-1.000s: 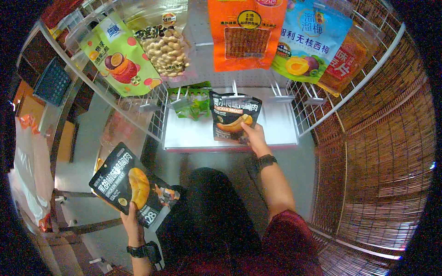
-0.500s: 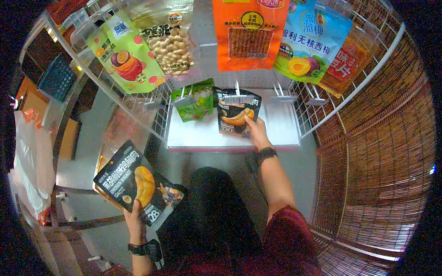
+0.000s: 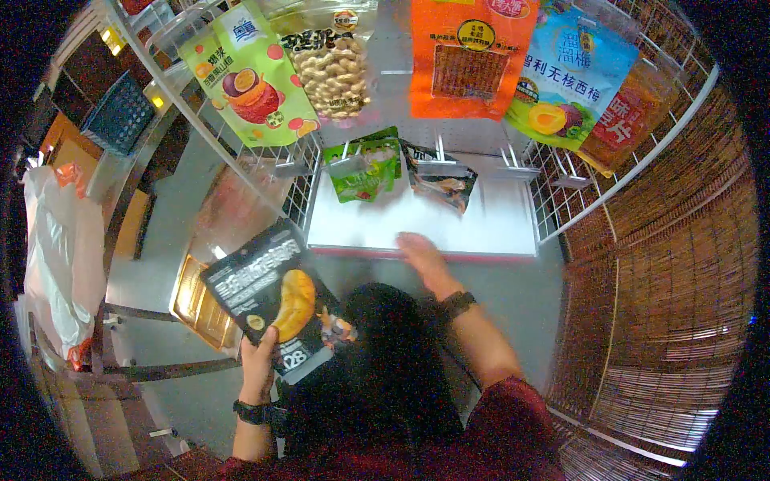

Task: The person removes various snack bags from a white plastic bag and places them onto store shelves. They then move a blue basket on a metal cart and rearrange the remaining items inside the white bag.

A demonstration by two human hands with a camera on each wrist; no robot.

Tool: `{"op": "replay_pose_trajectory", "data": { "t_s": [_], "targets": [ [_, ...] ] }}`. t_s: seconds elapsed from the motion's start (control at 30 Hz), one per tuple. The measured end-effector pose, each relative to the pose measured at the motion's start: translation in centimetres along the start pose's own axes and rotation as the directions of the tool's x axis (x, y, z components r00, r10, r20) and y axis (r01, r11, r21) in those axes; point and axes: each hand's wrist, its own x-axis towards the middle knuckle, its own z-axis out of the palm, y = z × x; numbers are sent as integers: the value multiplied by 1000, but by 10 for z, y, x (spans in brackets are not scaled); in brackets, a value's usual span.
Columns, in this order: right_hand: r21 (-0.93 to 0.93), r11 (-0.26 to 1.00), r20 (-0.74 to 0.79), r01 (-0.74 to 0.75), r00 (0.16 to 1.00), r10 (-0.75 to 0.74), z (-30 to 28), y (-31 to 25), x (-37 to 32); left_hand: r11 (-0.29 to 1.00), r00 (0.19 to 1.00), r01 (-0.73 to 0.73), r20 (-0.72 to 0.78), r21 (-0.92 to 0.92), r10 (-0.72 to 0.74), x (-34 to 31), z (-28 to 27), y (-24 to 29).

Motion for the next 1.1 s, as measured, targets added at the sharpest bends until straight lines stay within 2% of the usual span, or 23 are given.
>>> {"op": "replay_pose_trajectory", "data": {
  "t_s": [0.03,0.07,0.1,0.17,0.2,0.27,0.3,0.37,0.4,0.47,0.5,0.53,0.6,0.67,0.77,0.9,0.93,1.03,1.1],
  "targets": [
    [131,990,284,-43,959,4,17,-11,-10,996,999,-31,46,80,28,2,4,1],
    [243,963,542,-119,840,-33,34,-21,-19,999,997,-21,80,46,17,1,10,1],
    [245,962,540,-118,841,-34,55,-28,-29,997,990,-53,132,61,45,3,14,0],
    [55,977,614,208,765,-197,86,-29,-51,992,978,-63,205,113,38,2,23,6],
    [-330,909,558,255,829,-30,80,-23,-49,987,967,-83,249,137,47,6,24,2],
    [-361,911,472,200,882,-6,77,-9,-50,988,952,-117,294,102,82,7,28,0],
    [-361,911,472,200,882,-7,80,-18,-56,988,952,-117,294,103,82,8,27,0],
    [-153,980,445,127,894,-47,83,-45,-69,976,943,-160,315,148,107,11,26,-2],
    [-153,980,444,129,895,-48,79,-48,-68,976,942,-162,317,148,108,12,23,-5],
    [-78,982,308,171,941,-139,64,-53,-70,944,916,-266,357,197,184,12,21,-5],
    [-164,967,177,195,970,-166,43,-35,-56,954,901,-198,426,225,86,10,21,7],
    [-165,966,172,199,970,-170,33,-41,-59,954,898,-201,432,223,88,11,20,7],
    [30,983,0,183,983,-184,16,-58,-63,990,882,-126,464,70,79,14,16,4],
    [150,950,-68,275,961,-267,-4,-62,-64,986,888,-138,452,90,83,16,11,1],
    [106,968,-155,229,965,-212,-52,-48,-53,988,905,-132,417,82,86,16,4,-1],
    [102,981,-213,168,966,-144,-73,-38,-47,986,911,-149,398,78,106,17,-2,-3],
    [100,980,-214,169,966,-145,-75,-37,-44,986,911,-149,399,76,107,17,-3,-3],
    [-98,971,-225,217,946,-234,-70,-45,-35,983,919,-149,383,109,97,17,-4,-4],
    [-81,971,-207,223,950,-236,-65,-48,-28,980,922,-157,373,122,102,18,-4,-5]
  ]
}}
